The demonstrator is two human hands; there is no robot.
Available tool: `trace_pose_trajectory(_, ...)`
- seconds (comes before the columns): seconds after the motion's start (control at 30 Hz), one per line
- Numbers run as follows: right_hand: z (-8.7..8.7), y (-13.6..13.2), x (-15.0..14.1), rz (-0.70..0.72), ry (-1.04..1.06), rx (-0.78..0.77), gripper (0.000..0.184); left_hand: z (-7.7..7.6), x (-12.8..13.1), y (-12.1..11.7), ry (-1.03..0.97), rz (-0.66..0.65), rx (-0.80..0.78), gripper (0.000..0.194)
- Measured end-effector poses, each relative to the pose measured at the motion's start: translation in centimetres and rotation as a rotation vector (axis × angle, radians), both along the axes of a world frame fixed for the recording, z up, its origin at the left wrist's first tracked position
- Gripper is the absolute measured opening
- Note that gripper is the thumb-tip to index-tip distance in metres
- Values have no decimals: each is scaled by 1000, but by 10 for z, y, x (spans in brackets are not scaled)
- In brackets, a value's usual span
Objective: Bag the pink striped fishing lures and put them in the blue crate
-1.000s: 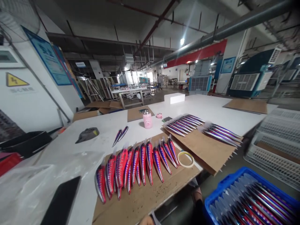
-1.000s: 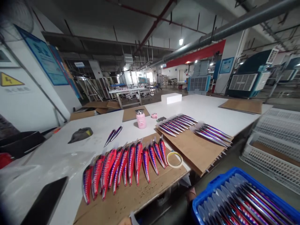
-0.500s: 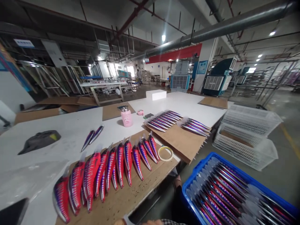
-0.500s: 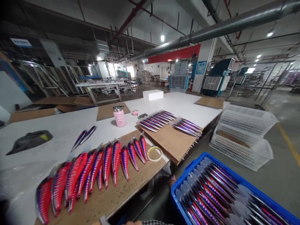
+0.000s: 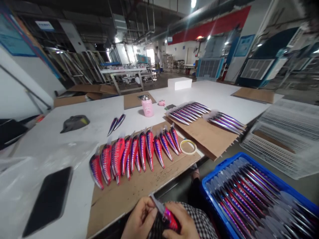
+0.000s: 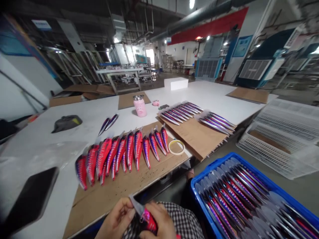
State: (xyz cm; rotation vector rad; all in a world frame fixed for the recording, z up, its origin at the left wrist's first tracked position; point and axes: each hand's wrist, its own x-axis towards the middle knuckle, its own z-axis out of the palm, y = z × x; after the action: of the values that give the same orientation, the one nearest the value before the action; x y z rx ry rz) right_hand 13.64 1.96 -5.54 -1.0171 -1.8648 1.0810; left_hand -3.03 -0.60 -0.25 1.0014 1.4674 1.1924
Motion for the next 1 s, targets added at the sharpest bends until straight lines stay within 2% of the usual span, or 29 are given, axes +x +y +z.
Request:
trace_pose_trajectory(0.1,11,-4,3,7,47,-106,51,1,0,-4,-28,-35,-23,34)
trace_pose_trajectory(0.23,14,-9,2,-15,202,-219,52,4,4,-8,28,-5,-28,28)
trace_pose_trajectory(0.43,11,-11,5,-38,317,-251,50,26,12,-10,255,-35,-59,22)
trace_pose_trajectory(0.57,9,-9,11,-17,208,-179,51,34,15,-9,365,-45,-45,19)
trace_pose_trajectory(0.73,3,-7,20,9,5,-56,59,36,20,-10,417,-12,-6,18)
trace_pose_trajectory(1.0,5,-9,21,9,-51,-47,59,30,18,-12,484,-35,-10,17)
